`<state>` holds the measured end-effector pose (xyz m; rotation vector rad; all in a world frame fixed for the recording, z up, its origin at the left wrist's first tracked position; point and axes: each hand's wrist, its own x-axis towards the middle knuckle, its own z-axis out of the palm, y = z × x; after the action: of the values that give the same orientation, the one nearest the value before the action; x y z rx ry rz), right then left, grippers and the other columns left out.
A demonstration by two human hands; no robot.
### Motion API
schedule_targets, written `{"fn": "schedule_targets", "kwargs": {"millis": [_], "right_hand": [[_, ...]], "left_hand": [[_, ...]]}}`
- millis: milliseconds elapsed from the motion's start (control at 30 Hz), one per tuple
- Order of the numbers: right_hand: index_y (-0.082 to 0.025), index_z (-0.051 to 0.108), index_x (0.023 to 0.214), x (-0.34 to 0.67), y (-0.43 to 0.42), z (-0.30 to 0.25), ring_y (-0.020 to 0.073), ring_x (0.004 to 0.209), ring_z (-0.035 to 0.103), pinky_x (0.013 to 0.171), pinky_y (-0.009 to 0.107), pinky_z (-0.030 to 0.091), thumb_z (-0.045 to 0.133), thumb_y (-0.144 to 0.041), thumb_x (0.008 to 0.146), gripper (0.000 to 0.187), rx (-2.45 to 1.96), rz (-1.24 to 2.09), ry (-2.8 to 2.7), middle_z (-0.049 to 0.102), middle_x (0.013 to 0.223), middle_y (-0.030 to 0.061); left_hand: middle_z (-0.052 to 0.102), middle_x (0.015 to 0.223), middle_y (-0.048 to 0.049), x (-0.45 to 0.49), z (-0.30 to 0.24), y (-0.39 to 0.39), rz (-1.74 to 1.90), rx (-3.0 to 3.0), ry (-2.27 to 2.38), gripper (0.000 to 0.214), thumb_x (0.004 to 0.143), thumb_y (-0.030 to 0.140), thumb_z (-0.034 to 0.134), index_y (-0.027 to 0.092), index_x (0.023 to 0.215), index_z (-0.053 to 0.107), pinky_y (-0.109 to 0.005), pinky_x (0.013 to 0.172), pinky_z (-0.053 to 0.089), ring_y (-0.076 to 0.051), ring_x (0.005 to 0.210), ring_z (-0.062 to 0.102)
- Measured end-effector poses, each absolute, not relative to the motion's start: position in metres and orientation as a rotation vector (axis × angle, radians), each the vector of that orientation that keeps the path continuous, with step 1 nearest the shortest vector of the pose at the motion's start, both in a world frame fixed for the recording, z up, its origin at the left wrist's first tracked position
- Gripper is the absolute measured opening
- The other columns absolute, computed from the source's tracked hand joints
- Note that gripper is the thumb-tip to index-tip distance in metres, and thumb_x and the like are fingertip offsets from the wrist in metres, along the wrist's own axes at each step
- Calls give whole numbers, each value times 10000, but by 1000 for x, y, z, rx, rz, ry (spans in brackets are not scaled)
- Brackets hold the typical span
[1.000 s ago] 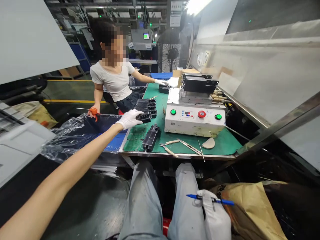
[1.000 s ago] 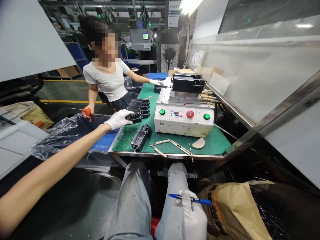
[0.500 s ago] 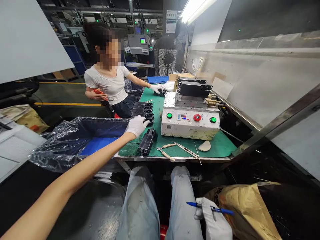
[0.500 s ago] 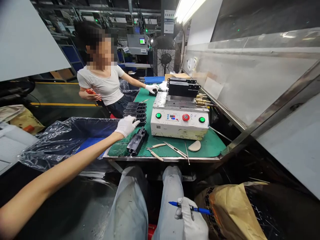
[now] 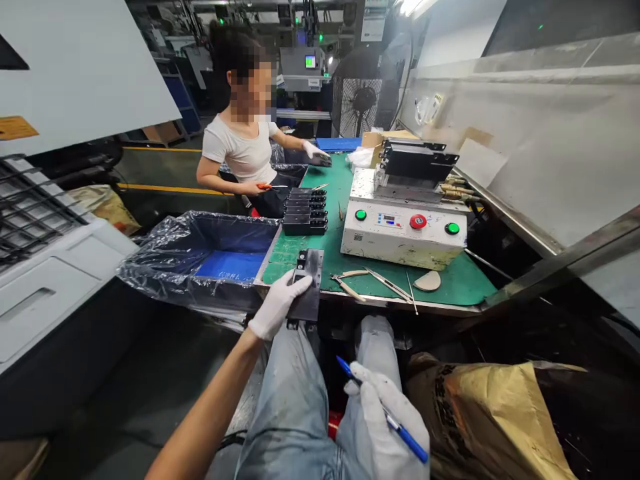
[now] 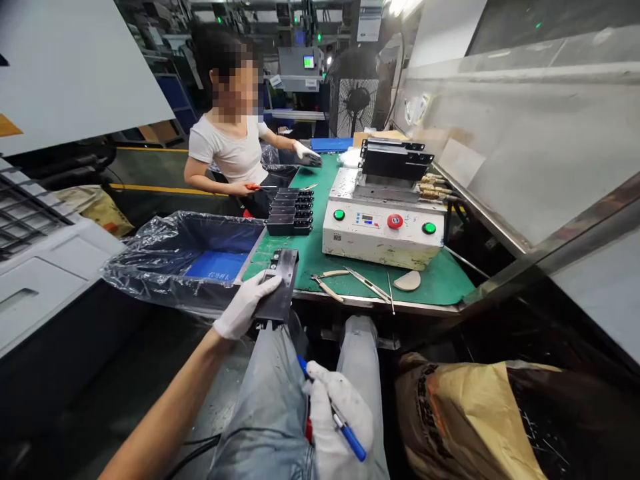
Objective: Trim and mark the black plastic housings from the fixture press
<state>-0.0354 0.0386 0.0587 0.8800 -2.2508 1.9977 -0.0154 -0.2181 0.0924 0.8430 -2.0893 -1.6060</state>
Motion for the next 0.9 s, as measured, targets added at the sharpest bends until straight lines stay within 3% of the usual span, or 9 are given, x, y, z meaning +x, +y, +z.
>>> {"fn": "schedule_targets", "kwargs": {"millis": [167,600,900], "right_hand": [[-240,790,1162,-21,37,64,211,795,776,715,315,641,629,-160,967,265,1246,1708,-2164,798,960,66],[-206,711,1271,-21,35,58,219,839,762,728,348,639,607,-24,927,403,1438,1635,-2075,783,984,91],[-158,708,1236,-15,27,67,234,874,762,749,367,647,597,-28,929,351,1609,1555,-2090,779,985,115]], "left_hand": [[717,1371,-81,16,88,-171,-1875,867,-1634,541,862,522,714,200,1292,650,-368,1049,505,-266,1231,645],[781,1180,-53,10,94,-158,-1845,951,-1547,505,831,516,750,215,1231,685,-322,942,545,-229,1069,690],[776,1183,-19,8,89,-149,-1858,966,-1499,438,840,493,762,251,1201,714,-299,985,523,-209,1103,678]]}}
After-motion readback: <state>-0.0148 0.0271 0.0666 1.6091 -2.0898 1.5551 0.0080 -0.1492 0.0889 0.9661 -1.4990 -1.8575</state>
